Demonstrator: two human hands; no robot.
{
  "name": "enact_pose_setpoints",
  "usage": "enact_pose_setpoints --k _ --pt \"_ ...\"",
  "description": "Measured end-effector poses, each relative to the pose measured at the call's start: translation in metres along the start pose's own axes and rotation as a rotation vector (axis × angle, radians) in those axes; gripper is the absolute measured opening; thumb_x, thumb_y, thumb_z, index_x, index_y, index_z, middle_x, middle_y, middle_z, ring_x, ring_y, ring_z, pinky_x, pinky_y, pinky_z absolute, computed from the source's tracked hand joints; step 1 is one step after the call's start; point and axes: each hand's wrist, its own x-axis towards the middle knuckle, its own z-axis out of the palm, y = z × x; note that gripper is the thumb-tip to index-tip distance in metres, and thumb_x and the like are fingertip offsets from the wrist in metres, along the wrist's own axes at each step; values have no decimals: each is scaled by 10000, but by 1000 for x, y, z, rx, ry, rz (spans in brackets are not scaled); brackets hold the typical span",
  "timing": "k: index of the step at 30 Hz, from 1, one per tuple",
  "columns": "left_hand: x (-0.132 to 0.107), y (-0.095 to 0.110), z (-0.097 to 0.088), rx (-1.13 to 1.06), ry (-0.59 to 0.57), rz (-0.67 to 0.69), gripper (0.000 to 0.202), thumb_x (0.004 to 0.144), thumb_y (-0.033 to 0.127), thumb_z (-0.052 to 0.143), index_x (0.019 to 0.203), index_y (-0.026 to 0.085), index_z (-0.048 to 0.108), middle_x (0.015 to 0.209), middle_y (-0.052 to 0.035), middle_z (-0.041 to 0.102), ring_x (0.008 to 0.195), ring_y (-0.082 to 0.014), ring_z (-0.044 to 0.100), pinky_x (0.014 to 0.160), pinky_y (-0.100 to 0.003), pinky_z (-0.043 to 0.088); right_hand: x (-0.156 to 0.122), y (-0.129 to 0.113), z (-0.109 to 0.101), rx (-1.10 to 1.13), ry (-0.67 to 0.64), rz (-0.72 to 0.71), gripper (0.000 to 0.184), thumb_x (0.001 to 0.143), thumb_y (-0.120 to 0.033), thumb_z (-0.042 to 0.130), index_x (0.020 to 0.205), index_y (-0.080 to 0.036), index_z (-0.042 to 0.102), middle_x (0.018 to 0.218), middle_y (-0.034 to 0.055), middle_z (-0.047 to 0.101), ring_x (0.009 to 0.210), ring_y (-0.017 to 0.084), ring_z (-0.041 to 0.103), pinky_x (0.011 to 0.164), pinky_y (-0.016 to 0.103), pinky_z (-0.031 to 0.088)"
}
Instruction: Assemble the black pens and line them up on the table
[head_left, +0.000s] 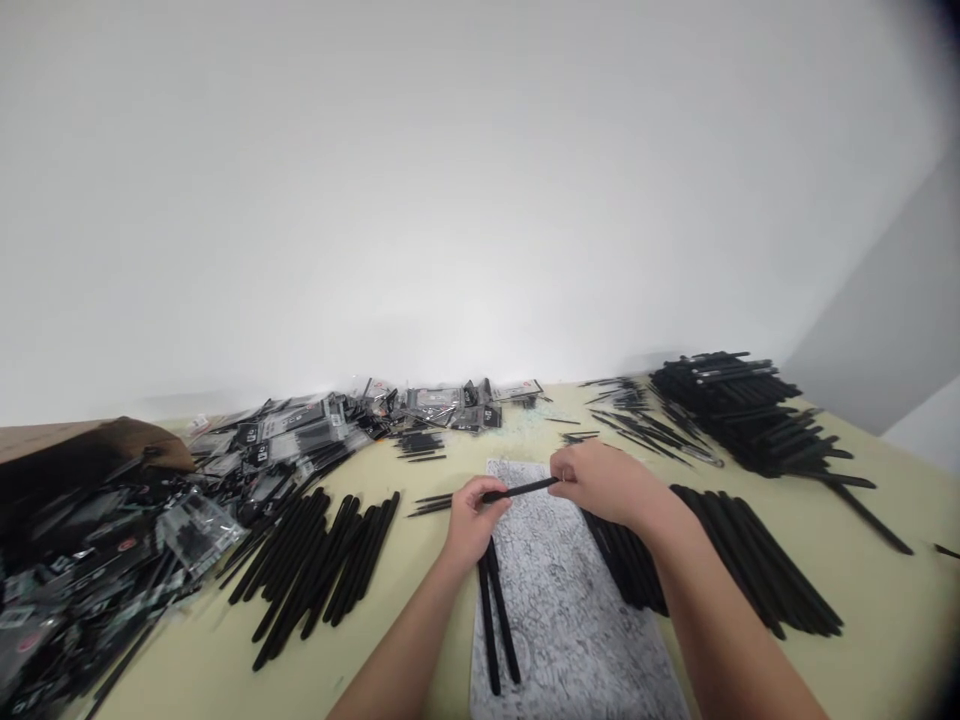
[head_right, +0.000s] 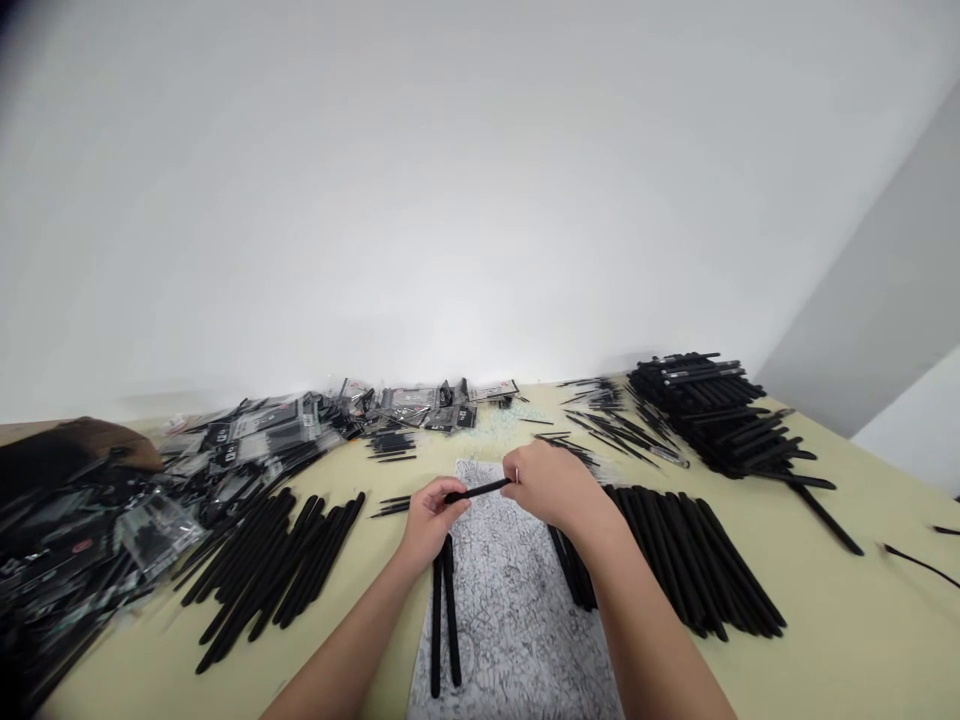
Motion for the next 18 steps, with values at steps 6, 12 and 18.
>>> enact_pose_setpoints --k 6,12,18 --pt "1 -1 -3 28 -42 -5 274 755 407 751 872 160 758 899 -90 738 864 -217 672 778 -310 511 -3 2 -1 50 -70 8 296 861 -301 552 644 -176 710 675 64 673 647 161 587 572 274 295" --pt "1 4 -4 99 -69 -3 407 832 544 637 906 155 735 849 -77 717 800 -195 634 741 -292 480 -3 1 1 107 -59 49 375 922 -330 465 710 -149 715 714 94 694 630 164 594 541 273 281" --pt "-1 8 -4 111 -72 -39 494 839 630 573 895 153 690 722 -21 606 677 -143 527 653 -251 425 -2 -7 0 123 19 -43 108 832 -238 615 862 -202 712 867 50 724 766 168 640 587 245 321"
